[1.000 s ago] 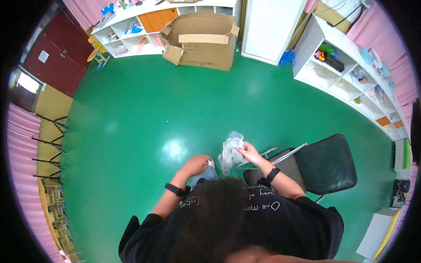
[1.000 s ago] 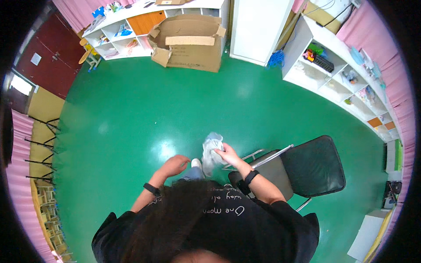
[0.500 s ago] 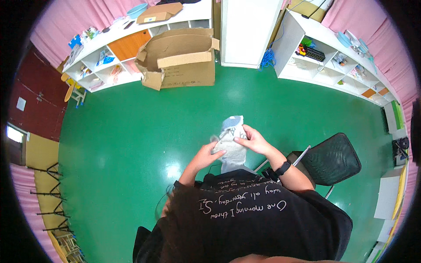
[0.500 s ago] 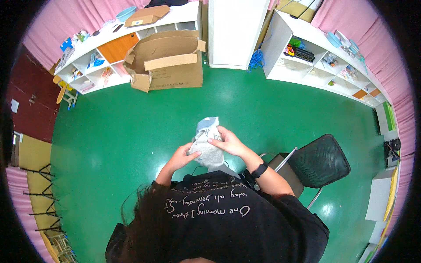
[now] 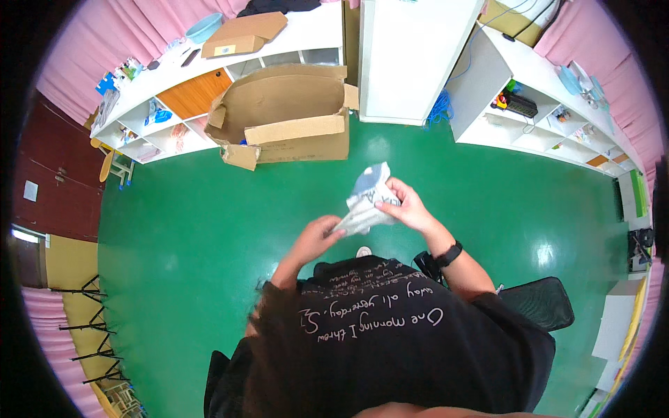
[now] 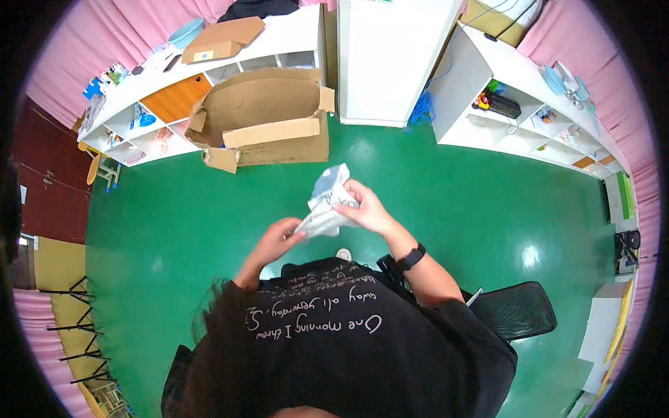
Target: The person washes a light blue basin with a cloth in water, stacks a series of stacked plastic basins onto a table, stands up to retrieve a cloth from a chair, inspects and folds a patterned towel over a box, and then uses the cloth to wipe the sides of a white air conditioning unit.
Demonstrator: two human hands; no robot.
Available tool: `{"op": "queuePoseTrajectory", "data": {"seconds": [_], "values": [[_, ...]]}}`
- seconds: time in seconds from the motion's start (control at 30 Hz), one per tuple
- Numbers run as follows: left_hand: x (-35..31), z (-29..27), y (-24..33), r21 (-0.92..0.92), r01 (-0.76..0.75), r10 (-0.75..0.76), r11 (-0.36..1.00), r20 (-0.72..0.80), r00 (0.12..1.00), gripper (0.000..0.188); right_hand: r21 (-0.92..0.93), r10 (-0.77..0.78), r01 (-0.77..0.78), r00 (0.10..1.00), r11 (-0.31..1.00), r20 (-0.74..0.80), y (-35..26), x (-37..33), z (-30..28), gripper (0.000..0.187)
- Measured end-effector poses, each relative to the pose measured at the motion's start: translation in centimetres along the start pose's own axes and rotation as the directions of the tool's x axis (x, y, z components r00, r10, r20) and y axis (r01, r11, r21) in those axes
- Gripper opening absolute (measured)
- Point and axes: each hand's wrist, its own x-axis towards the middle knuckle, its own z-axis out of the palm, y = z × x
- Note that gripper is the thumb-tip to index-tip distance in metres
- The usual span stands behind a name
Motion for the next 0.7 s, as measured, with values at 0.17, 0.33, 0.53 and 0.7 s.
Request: {"op": "queuePoseTrajectory", "data": {"seconds": [0.17,0.33,0.53,0.7], "values": [[7.9,-6.2,-1.2,0.120,-0.013,0.014,0.993,-0.006,1.000,0.027,-0.224,-0.012,-0.008,0.996,0.974,-0.088,0.2,8.8,-2.3,0.024],[15.0,-13.0,-5.9,0.082,-0.007,0.011,0.997,-0.051,0.999,0.035,-0.345,-0.067,0.009,0.986,0.938,-0.155,1.3,18.8,-3.4,0.022],[27.3,-24.1,-8.5,0.259,-0.126,0.083,0.958,0.173,0.981,0.036,-0.379,-0.133,0.045,0.969,0.924,-0.210,0.2,32.8,-5.3,0.024],[37.0,-32.4,-7.7,0.155,-0.199,0.172,0.968,0.170,0.970,0.035,-0.491,-0.167,-0.038,0.915,0.870,-0.366,-4.0,42.7,-6.8,0.029]]}}
